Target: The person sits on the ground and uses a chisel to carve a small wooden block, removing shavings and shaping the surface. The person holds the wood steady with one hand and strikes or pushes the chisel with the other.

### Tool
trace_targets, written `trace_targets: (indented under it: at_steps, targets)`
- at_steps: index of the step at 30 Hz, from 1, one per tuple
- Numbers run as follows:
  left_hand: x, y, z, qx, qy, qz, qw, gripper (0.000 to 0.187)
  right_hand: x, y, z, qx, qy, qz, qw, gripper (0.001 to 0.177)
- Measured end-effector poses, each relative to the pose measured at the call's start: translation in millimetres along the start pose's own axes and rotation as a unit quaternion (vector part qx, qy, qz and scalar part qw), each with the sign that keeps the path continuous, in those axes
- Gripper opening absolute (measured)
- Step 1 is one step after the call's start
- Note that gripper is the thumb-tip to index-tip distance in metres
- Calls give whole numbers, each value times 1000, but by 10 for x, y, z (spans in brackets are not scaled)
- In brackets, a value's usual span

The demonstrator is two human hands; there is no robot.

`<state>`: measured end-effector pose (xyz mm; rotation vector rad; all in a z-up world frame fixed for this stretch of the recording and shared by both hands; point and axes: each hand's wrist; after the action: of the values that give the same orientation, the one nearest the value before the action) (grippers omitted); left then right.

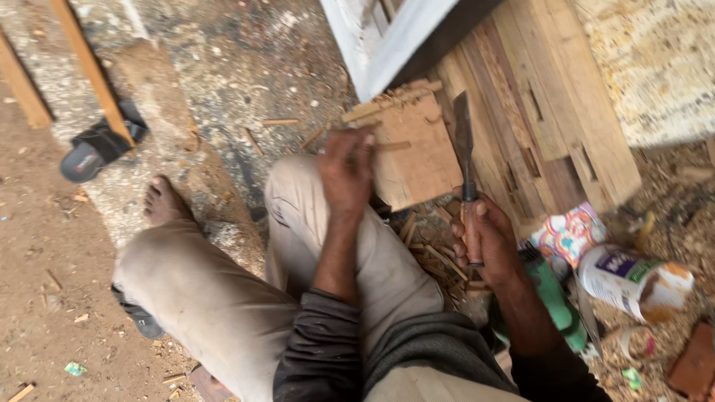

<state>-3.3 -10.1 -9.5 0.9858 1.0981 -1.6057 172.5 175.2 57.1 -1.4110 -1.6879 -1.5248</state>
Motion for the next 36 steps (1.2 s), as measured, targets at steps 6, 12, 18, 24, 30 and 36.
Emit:
trace_targets:
  at_steps: [6,12,18,24,30,36]
  targets:
    - [391,-198,445,-203,235,25,950,11,-138,389,462,7,60,75,995,41]
    - [402,-261,856,-182,-94,7,979,40,-356,537,615,-39,85,68,993,35]
    - [-51,-105,459,-45,-158,-59,985,9,-354,547,672,-36,96,69,992,35]
    - [-586,678,-623,583,-290,-16,759,15,-315,524,650,-34,88,80,992,35]
    - [-258,1156,-1051,605,-421,-61,673,26,-314,565,692,-41,116,78,989,37]
    - [-336,946,-853,602,-247,-16,759,20,-297,544,701,-47,106,68,991,37]
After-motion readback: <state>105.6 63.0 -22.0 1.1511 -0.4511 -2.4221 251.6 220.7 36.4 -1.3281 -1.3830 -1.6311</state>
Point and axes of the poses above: each hand's wrist, its own y-axis away from the middle knuckle, its own z-axis out of the back of the hand, x = y × z, and after that the axes turned 8 degrees about x, right-handed
